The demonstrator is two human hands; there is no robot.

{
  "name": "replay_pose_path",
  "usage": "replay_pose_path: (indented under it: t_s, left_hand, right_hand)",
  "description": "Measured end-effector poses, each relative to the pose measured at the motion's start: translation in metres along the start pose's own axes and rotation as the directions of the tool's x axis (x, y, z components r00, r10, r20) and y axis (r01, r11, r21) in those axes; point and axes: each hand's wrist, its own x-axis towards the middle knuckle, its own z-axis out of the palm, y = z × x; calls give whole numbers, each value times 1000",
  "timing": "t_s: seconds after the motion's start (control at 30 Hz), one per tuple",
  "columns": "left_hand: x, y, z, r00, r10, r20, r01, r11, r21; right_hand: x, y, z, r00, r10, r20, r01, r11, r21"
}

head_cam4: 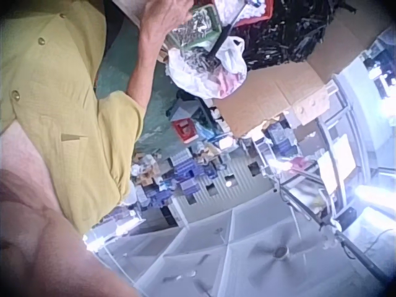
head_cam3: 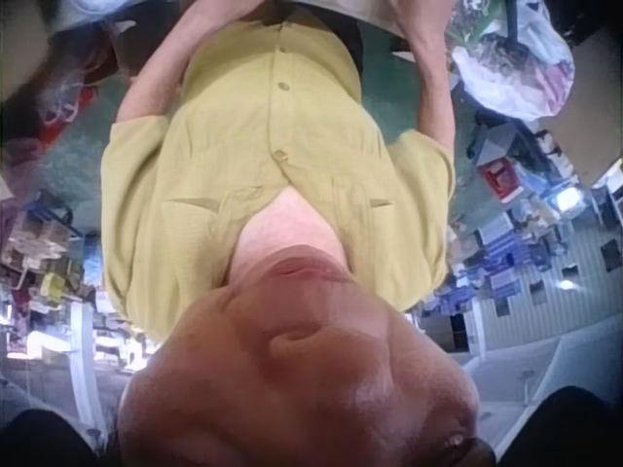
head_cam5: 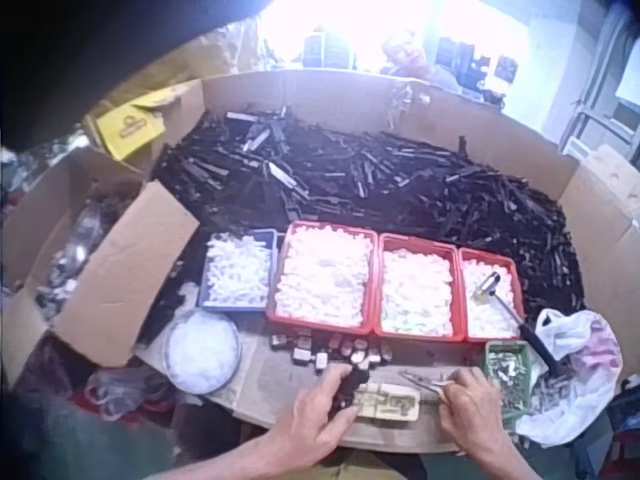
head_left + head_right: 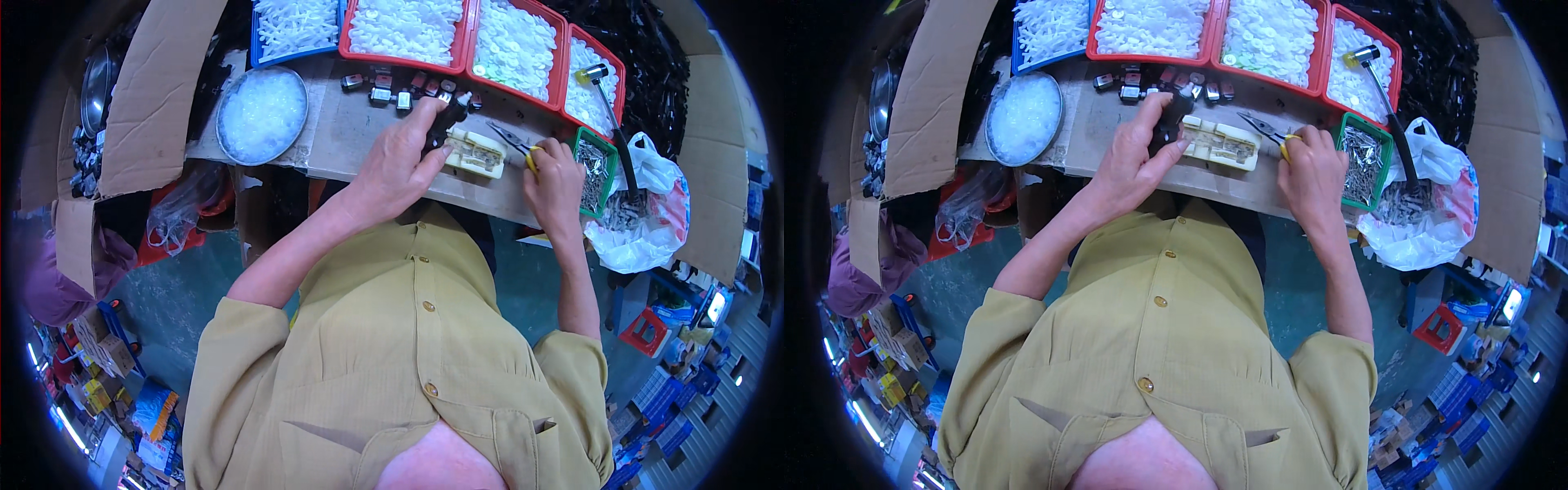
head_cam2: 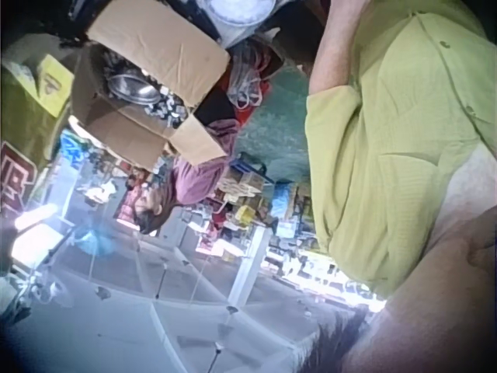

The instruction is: The person assembles small lock mechanisms at a cluttered workbench. They pick up lock bodies, insert pins and springs, and use pliers to adjust components. Finished units are placed on the table while the person continues the repetitive assembly cycle.

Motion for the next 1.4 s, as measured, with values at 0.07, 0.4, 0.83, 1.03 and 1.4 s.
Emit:
replay_pose_path:
  t_s: [0.07,0.4,0.83,1.03,1.4]
  left_hand:
    - [-2,2,0,1000,25,3,-25,999,42]
    - [4,13,15,993,115,30,-119,982,144]
    - [0,16,10,991,131,19,-130,938,322]
    - [-1,15,10,988,146,-42,-122,929,348]
    - [5,30,-11,902,-84,423,235,918,-320]
  right_hand:
    - [-1,-2,-11,997,76,29,-82,944,319]
    - [-6,-27,-31,983,-120,-140,167,902,399]
    - [-15,-35,-30,988,-148,-43,148,825,545]
    - [-10,-46,-34,983,-157,-94,182,888,423]
    - [-26,-38,-35,962,-244,-123,272,904,329]
